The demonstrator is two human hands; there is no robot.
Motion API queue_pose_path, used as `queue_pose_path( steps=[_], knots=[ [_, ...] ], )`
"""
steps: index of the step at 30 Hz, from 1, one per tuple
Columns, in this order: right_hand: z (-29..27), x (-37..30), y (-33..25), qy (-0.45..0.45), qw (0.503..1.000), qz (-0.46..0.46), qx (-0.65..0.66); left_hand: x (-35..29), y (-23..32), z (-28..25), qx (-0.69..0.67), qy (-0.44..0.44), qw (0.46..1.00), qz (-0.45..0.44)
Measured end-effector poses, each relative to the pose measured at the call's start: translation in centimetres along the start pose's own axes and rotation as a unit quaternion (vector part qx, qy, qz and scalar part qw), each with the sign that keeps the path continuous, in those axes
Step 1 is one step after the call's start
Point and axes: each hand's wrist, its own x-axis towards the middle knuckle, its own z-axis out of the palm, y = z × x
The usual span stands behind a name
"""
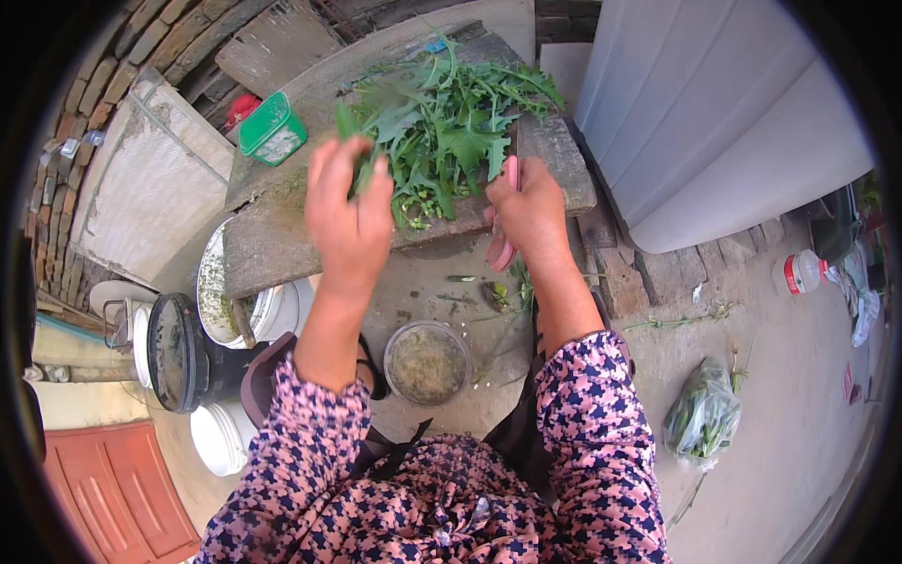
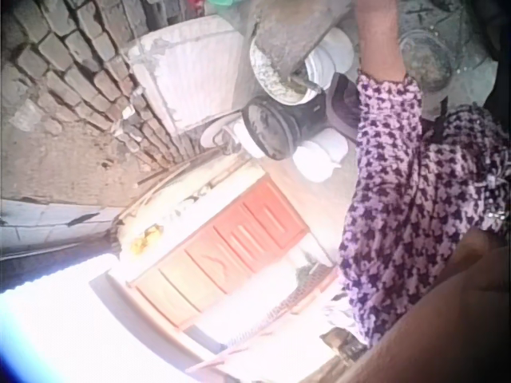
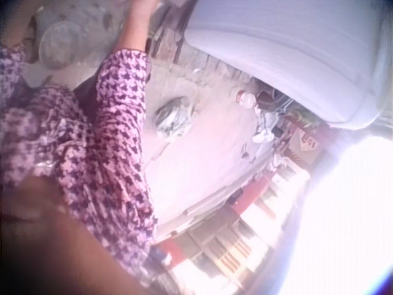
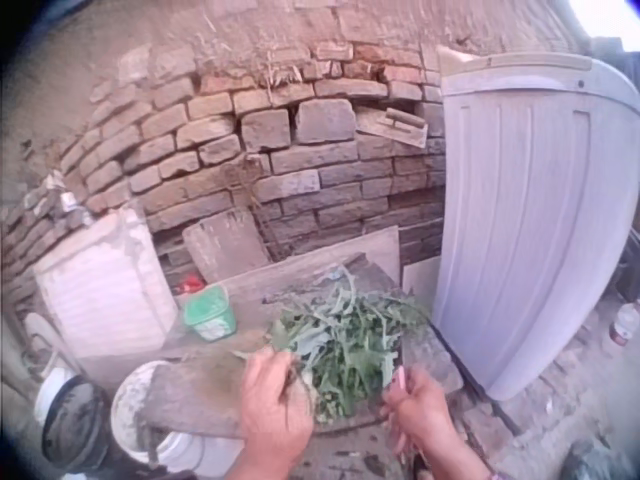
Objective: The person sits on the ground and uses a large knife to chop green leafy vegetables on a wooden board. They gather the chopped pieces and place them into a metal bowl.
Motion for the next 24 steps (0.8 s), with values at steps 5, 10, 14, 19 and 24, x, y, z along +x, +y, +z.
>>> queue_pose_path(
  steps=[5, 10, 14, 19, 24],
  knots=[
    [1.3, -0.3, 0.2, -0.009, 0.999, -0.041, -0.008, 3.6, -4.0, 5.6, 0.142, -0.139, 0.968, -0.153],
    [1.1, -0.1, 0.3, -0.028, 0.997, -0.063, -0.03, 1.9, -5.0, 8.6, 0.173, -0.228, 0.927, -0.244],
    [0.4, -0.4, -0.1, -0.048, 0.995, -0.07, -0.055, 1.1, -8.6, 8.4, 0.187, -0.235, 0.938, -0.175],
    [-0.1, -0.4, -0.8, -0.045, 0.998, -0.031, -0.033, 3.0, -14.3, 4.4, 0.156, -0.221, 0.963, -0.016],
    [0.1, 0.1, -0.1, -0.027, 0.986, -0.126, -0.105, 1.6, -15.6, 1.4, 0.161, -0.349, 0.916, -0.111]
  ],
)
